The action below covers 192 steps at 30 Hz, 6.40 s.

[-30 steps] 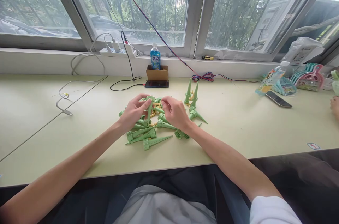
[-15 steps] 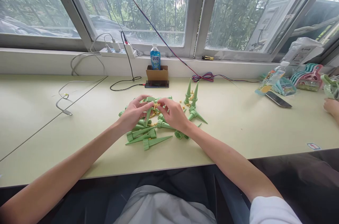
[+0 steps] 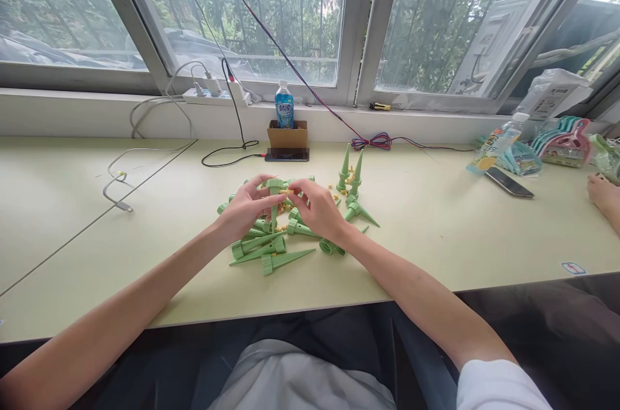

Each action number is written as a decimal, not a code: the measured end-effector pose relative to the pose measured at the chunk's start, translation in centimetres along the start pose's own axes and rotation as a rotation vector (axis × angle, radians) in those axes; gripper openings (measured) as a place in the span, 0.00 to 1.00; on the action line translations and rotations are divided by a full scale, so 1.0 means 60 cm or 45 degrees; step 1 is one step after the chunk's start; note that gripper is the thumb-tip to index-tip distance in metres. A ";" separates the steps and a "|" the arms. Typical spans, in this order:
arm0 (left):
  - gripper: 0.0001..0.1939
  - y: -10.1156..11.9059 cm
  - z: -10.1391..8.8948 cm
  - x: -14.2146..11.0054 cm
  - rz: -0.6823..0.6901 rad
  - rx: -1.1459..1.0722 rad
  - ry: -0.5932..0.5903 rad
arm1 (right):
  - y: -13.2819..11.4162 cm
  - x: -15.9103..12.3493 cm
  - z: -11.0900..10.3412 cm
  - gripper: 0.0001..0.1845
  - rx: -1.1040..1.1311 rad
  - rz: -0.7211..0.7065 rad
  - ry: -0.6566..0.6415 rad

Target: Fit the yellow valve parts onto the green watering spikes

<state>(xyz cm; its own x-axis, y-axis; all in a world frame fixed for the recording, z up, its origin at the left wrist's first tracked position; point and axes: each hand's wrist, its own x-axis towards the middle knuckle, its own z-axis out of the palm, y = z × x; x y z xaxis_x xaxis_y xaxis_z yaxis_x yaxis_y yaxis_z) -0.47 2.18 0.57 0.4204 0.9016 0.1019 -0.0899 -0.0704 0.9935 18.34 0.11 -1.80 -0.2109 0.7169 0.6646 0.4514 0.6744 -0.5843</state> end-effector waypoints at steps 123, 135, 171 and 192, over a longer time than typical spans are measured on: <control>0.22 0.003 0.014 -0.007 0.061 0.190 0.092 | 0.001 -0.004 0.001 0.16 0.002 0.094 -0.122; 0.24 0.006 0.017 -0.008 0.047 0.167 0.090 | 0.001 -0.005 0.001 0.14 -0.012 0.077 -0.126; 0.22 0.010 0.019 -0.011 0.044 0.148 0.088 | 0.003 -0.006 0.001 0.14 0.004 0.100 -0.163; 0.24 0.013 0.021 -0.012 0.039 0.132 0.078 | 0.002 -0.007 0.000 0.16 -0.028 0.077 -0.182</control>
<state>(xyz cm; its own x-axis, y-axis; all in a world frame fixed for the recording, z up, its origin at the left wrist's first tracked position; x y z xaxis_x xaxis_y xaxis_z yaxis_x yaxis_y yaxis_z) 0.32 0.95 1.31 0.3628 0.9224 0.1323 -0.0065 -0.1395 0.9902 18.48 -0.12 -2.15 -0.3034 0.7749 0.5545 0.4857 0.6264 -0.6097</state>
